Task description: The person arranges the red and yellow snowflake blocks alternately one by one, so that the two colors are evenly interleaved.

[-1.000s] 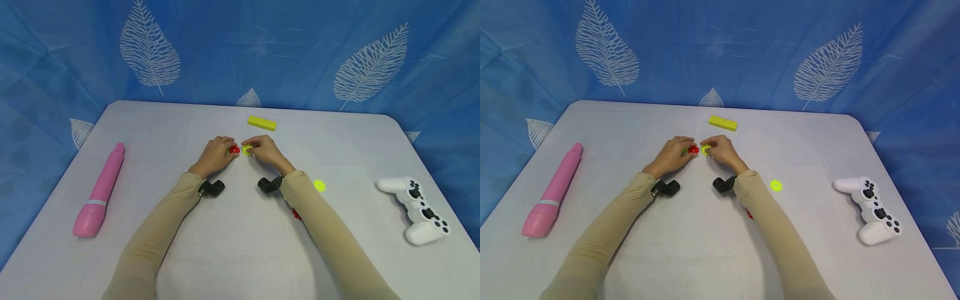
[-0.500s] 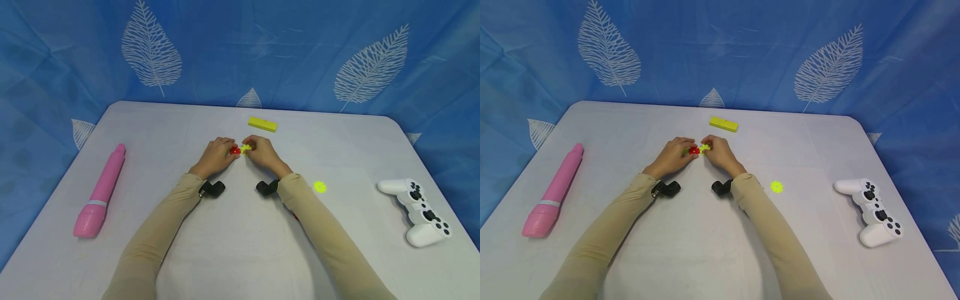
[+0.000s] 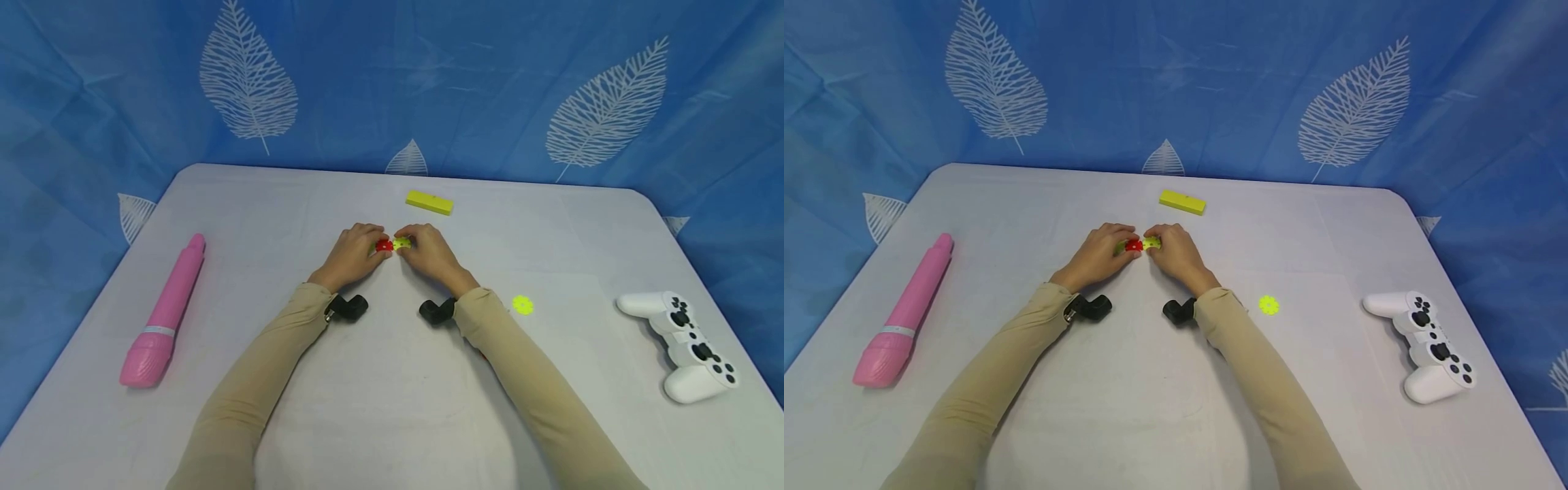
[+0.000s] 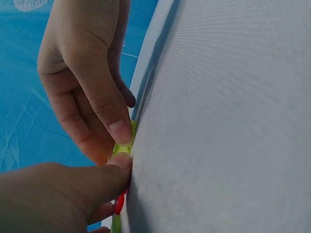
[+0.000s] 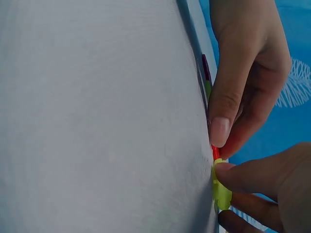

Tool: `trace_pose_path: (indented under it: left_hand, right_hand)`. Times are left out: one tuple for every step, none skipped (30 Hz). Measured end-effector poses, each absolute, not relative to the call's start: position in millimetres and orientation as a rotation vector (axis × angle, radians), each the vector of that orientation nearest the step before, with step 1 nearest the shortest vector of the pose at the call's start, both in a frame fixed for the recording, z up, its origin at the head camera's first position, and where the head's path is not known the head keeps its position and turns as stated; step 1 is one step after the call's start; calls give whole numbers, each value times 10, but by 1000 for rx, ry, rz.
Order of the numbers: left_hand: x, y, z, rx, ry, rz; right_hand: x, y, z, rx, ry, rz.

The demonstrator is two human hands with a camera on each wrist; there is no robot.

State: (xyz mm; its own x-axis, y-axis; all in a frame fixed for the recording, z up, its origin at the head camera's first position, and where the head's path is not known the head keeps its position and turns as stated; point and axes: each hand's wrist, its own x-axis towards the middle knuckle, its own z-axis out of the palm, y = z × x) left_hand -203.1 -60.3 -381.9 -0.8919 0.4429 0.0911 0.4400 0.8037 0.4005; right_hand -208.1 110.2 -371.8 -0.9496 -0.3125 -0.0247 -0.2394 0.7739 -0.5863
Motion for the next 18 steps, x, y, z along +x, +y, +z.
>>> trace_pose_path:
  left_hand:
    - [-2031,-602,-3819,728,2978,662]
    - [-2033,-600,-3821,731,2979,662]
    - [-2033,-599,-3823,734,2981,664]
    - [-2034,-600,-3824,735,2982,665]
    - [-2035,-600,-3827,737,2982,666]
    - [-2035,-601,-3830,740,2983,665]
    - [-2035,-602,-3832,744,2984,664]
    - [-2036,-604,-3833,747,2984,663]
    - [-2036,-605,-3834,749,2984,663]
    - [-2037,-605,-3834,750,2985,661]
    - [-2038,-605,-3834,751,2985,661]
    - [-2039,-605,-3834,752,2985,659]
    - [-2041,-604,-3834,750,2984,656]
    - [-2043,-603,-3835,746,2983,653]
    - [-2047,-603,-3837,743,2981,651]
    - [-2049,-601,-3838,739,2978,650]
    - [-2049,-601,-3838,735,2974,649]
    - [-2049,-600,-3838,732,2970,647]
  right_hand:
    - [-2071,1097,-3713,-450,2855,-886]
    - [-2062,1091,-3707,-457,2861,-861]
    - [-2052,1085,-3702,-461,2869,-836]
    - [-2040,1082,-3695,-466,2873,-816]
    - [-2026,1079,-3688,-472,2879,-799]
    - [-2013,1078,-3683,-481,2890,-775]
    - [-1998,1079,-3679,-492,2901,-754]
    - [-1981,1081,-3672,-508,2912,-735]
    - [-1962,1085,-3668,-524,2924,-711]
    - [-1941,1090,-3664,-545,2934,-685]
    - [-1919,1096,-3662,-571,2944,-653]
    - [-1896,1104,-3661,-594,2947,-622]
    - [-1871,1113,-3661,-621,2945,-592]
    - [-1848,1121,-3662,-644,2941,-564]
    - [-1824,1130,-3666,-667,2934,-535]
    - [-1801,1141,-3671,-685,2923,-508]
    - [-1780,1150,-3677,-703,2912,-482]
    - [-1759,1159,-3681,-720,2901,-462]
